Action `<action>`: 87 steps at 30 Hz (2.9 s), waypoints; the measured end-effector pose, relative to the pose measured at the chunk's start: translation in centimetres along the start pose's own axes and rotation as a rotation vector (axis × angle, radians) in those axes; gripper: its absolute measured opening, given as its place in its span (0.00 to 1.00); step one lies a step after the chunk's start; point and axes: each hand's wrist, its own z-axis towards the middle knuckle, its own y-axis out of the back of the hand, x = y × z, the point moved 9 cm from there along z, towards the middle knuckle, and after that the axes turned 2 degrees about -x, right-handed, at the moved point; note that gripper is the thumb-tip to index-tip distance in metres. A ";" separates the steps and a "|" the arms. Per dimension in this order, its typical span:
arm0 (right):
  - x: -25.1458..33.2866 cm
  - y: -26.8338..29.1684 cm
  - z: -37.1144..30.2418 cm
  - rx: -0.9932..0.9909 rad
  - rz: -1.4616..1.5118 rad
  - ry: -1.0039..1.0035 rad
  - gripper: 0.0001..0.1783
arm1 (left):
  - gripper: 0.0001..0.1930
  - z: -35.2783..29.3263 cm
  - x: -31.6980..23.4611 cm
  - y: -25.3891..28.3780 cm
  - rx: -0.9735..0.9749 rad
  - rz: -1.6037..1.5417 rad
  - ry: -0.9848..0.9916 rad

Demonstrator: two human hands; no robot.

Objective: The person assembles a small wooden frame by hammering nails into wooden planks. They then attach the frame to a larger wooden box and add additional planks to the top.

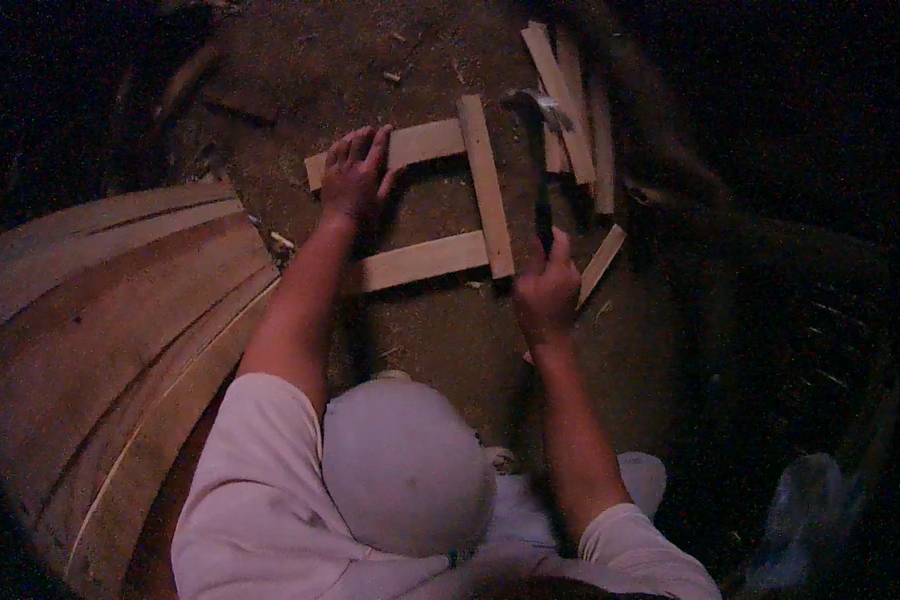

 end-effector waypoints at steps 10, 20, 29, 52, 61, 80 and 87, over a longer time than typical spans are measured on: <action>-4.4 -2.0 -1.6 0.073 -0.072 -0.053 0.14 | 0.37 -0.1 0.4 -1.8 -0.040 0.001 -0.050; -16.4 18.9 -10.7 0.130 -0.224 -0.144 0.14 | 0.35 0.1 -0.2 -2.9 -0.038 0.062 -0.072; -27.2 21.5 -15.2 -0.093 -0.339 -0.301 0.18 | 0.28 0.7 0.8 -3.3 -0.031 0.104 -0.201; 7.8 14.6 -8.1 -0.401 0.464 0.377 0.39 | 0.21 6.5 -17.5 0.9 0.856 -0.981 0.181; 12.3 3.4 -28.9 -0.132 0.121 0.048 0.41 | 0.33 -21.8 -16.8 24.4 0.635 -1.729 0.259; -12.0 41.1 -58.6 -0.245 0.329 -0.277 0.17 | 0.33 -29.9 -7.5 26.1 0.868 -1.491 0.424; -22.4 67.8 -64.4 -0.916 -0.511 -0.199 0.11 | 0.29 -32.5 -7.4 24.5 0.833 -1.499 0.449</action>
